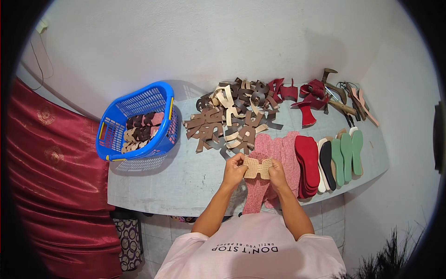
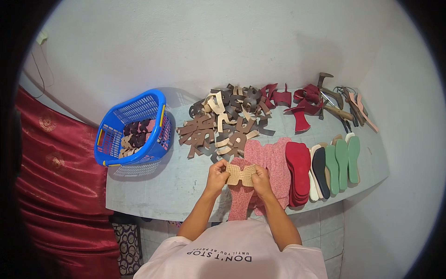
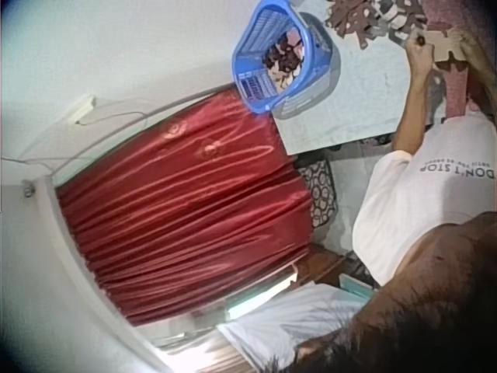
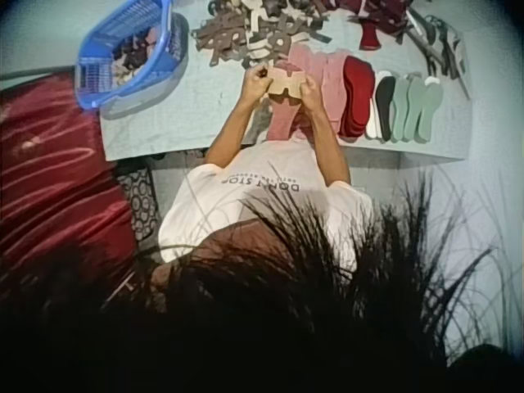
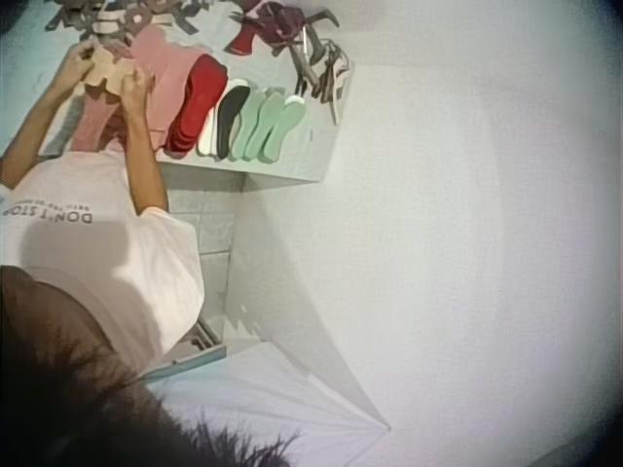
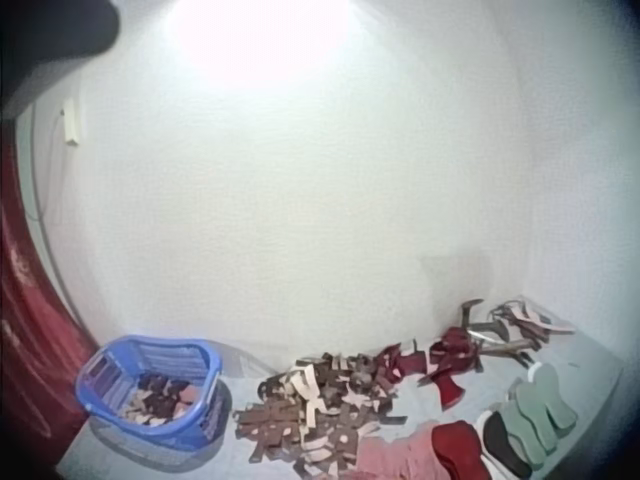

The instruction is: The person assembles a shoe by placing pre-cut upper straps onto a shoe sole by hand.

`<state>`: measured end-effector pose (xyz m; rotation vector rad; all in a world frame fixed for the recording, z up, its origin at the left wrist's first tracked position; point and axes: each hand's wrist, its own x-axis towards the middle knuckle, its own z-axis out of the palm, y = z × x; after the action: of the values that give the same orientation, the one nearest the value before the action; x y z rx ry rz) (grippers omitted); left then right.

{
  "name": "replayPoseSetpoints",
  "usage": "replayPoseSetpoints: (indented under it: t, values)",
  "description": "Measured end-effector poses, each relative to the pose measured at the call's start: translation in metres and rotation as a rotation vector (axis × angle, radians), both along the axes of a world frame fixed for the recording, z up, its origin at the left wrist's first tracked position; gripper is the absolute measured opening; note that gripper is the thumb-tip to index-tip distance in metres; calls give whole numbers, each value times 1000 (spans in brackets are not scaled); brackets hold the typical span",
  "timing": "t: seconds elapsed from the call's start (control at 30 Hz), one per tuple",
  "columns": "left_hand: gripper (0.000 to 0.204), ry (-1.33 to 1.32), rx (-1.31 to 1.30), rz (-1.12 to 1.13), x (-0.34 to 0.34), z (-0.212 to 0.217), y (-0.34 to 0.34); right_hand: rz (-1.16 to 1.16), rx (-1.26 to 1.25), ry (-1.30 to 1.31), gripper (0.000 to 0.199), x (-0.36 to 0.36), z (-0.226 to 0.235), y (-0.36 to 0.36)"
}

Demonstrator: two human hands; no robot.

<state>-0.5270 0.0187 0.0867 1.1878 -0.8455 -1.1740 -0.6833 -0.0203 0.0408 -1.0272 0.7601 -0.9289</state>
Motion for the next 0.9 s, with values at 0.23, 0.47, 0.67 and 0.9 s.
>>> replayPoseSetpoints:
  t: [0.23, 0.47, 0.67, 0.9]
  values:
    - [13, -22, 29, 13, 4, -3, 1, -306, 3, -81, 27, 18, 1, 8]
    - [16, -52, -56, 67, 0, -8, 4, -126, -20, -19, 20, 8, -6, 3]
    - [16, -48, -24, 90, -3, -5, 9, -383, -244, 29, 43, 18, 40, 10]
    - [16, -27, -7, 117, -7, -2, 13, -307, -589, 402, 40, -2, 31, 6]
